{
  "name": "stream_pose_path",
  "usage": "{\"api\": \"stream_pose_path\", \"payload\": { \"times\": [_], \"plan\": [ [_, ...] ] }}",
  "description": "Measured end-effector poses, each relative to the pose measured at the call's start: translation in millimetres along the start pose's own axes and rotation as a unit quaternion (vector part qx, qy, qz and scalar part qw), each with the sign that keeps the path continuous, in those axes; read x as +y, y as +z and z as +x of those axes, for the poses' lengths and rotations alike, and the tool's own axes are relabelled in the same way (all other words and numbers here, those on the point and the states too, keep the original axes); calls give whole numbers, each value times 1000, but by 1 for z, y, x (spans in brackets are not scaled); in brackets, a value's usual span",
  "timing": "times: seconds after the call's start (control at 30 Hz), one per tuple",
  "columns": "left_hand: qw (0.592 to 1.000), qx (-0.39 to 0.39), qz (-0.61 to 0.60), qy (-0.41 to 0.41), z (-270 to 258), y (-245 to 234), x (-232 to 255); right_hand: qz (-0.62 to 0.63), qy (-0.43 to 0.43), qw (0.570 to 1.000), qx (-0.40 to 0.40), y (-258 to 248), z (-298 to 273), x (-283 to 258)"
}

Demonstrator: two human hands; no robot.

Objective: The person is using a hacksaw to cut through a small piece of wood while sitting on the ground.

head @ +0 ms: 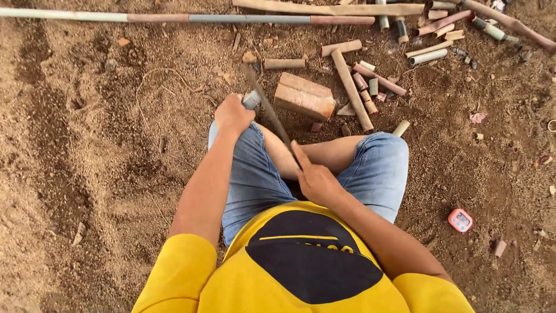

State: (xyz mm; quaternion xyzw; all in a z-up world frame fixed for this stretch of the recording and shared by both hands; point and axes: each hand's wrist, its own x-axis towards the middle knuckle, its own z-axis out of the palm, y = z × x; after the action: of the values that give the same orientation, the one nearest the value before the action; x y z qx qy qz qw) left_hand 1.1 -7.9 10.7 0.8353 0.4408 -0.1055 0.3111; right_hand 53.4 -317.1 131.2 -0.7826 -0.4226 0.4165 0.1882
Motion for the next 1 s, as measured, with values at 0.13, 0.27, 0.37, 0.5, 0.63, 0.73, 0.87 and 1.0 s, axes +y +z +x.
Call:
{"api": "stream_pose_path", "payload": {
  "times": [0.13, 0.27, 0.37, 0.5, 0.63, 0.73, 0.87, 1.0],
  "plan": [
    [1000, 9, 1, 1, -12, -9, 8, -49, -51, 988, 138, 6, 4, 10],
    [998, 23, 53, 15, -15, -14, 16, -257, -98, 955, 109, 33, 41, 69],
    [1000, 21, -6, -3, -10, -3, 8, -99, -114, 971, 187, 2, 16, 15],
    [1000, 15, 14, 9, -18, -15, 15, -70, -170, 938, 294, 20, 31, 40],
    [999, 8, 29, 24, -4, -10, 5, -283, -127, 929, 204, 17, 45, 43],
    [1000, 8, 19, 13, -9, -4, 4, -56, -127, 971, 193, 5, 31, 19],
    [999, 26, 29, 6, 7, 14, -5, -113, -104, 978, 143, 17, 37, 26],
    [998, 13, 59, 21, 10, 6, -7, -63, -91, 991, 69, 25, 42, 34]
  ]
}}
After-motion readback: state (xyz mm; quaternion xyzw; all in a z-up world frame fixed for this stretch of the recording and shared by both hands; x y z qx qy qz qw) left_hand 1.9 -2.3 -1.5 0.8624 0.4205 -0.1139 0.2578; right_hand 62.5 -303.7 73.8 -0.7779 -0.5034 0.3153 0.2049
